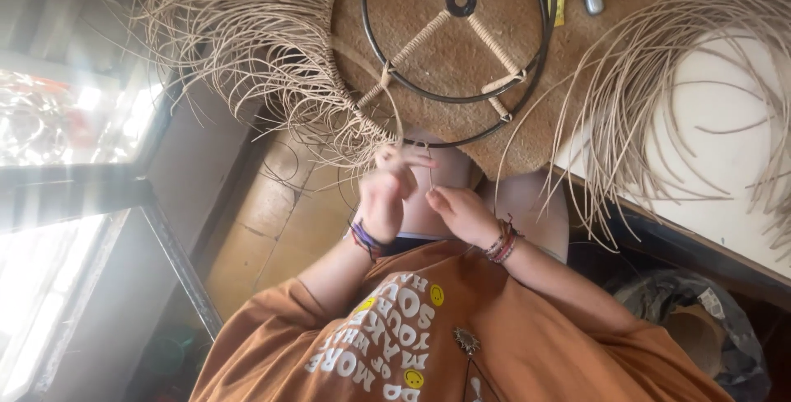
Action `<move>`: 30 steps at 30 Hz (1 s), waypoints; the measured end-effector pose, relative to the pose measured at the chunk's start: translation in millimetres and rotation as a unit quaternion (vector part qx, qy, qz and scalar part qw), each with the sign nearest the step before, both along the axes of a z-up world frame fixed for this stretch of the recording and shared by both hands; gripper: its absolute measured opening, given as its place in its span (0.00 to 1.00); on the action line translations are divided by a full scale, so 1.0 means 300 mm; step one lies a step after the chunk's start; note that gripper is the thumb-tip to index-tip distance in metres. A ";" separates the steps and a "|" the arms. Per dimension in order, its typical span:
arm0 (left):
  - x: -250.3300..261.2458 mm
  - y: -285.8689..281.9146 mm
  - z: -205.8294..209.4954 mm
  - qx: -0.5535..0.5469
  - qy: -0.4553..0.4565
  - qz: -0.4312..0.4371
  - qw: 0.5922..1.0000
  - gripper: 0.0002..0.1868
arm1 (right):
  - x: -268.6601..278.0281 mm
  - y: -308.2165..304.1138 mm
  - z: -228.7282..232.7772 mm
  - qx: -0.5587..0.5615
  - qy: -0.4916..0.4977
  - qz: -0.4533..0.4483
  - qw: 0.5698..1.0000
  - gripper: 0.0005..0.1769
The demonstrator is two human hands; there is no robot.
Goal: Tying and weaving natural fiber strands onto a circular metal frame to create a decorative item like a lampshade.
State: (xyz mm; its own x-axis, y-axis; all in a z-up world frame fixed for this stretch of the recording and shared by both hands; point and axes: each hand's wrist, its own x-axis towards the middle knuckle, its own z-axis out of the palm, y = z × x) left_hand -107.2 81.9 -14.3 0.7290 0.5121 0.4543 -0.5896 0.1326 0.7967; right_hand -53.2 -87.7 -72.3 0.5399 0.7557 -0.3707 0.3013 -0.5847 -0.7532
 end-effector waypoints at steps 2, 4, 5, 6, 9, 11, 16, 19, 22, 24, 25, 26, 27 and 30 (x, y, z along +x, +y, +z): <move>-0.039 -0.071 -0.087 -0.046 0.002 -0.050 0.998 0.30 | -0.008 0.087 0.177 -0.002 -0.053 0.052 0.997 0.20; -0.052 -0.106 -0.201 -0.090 0.004 -0.100 0.991 0.30 | -0.007 0.086 0.202 -0.003 -0.107 0.104 0.989 0.12; -0.041 -0.104 -0.269 -0.132 0.000 -0.117 0.984 0.28 | 0.003 0.044 0.140 -0.029 -0.235 0.147 0.960 0.14; -0.036 -0.108 -0.338 -0.175 -0.004 -0.132 0.976 0.26 | 0.009 -0.004 0.079 -0.054 -0.357 0.189 0.913 0.16; -0.019 -0.039 -0.335 -0.198 -0.026 -0.113 0.973 0.26 | 0.135 0.043 0.274 0.030 -0.482 0.063 0.873 0.19; -0.020 -0.035 -0.330 -0.202 -0.023 -0.121 0.972 0.26 | 0.196 0.078 0.167 0.044 -0.483 0.118 0.866 0.18; -0.031 0.013 -0.386 -0.180 0.005 -0.139 0.974 0.26 | 0.264 0.144 0.051 0.058 -0.467 0.163 0.867 0.14; -0.037 0.080 -0.381 -0.097 0.023 -0.136 0.986 0.27 | 0.248 0.176 0.075 0.100 -0.485 0.118 0.861 0.21; -0.027 0.156 -0.370 -0.008 0.020 -0.144 0.989 0.28 | 0.232 0.208 0.101 0.133 -0.478 0.043 0.867 0.29; -0.021 0.210 -0.340 0.038 0.011 -0.158 0.987 0.28 | 0.225 0.225 0.108 0.126 -0.489 -0.005 0.863 0.32; -0.018 0.241 -0.365 0.039 0.010 -0.158 0.987 0.28 | 0.224 0.237 0.111 0.126 -0.490 -0.005 0.863 0.32; -0.025 0.266 -0.391 0.063 0.012 -0.165 0.984 0.28 | 0.213 0.245 0.113 0.117 -0.493 -0.024 0.862 0.33; -0.031 0.291 -0.417 0.088 0.015 -0.171 0.981 0.27 | 0.203 0.253 0.115 0.108 -0.496 -0.043 0.860 0.33; -0.023 0.356 -0.277 0.145 0.026 -0.176 0.973 0.27 | 0.182 0.288 0.127 0.087 -0.474 -0.075 0.873 0.33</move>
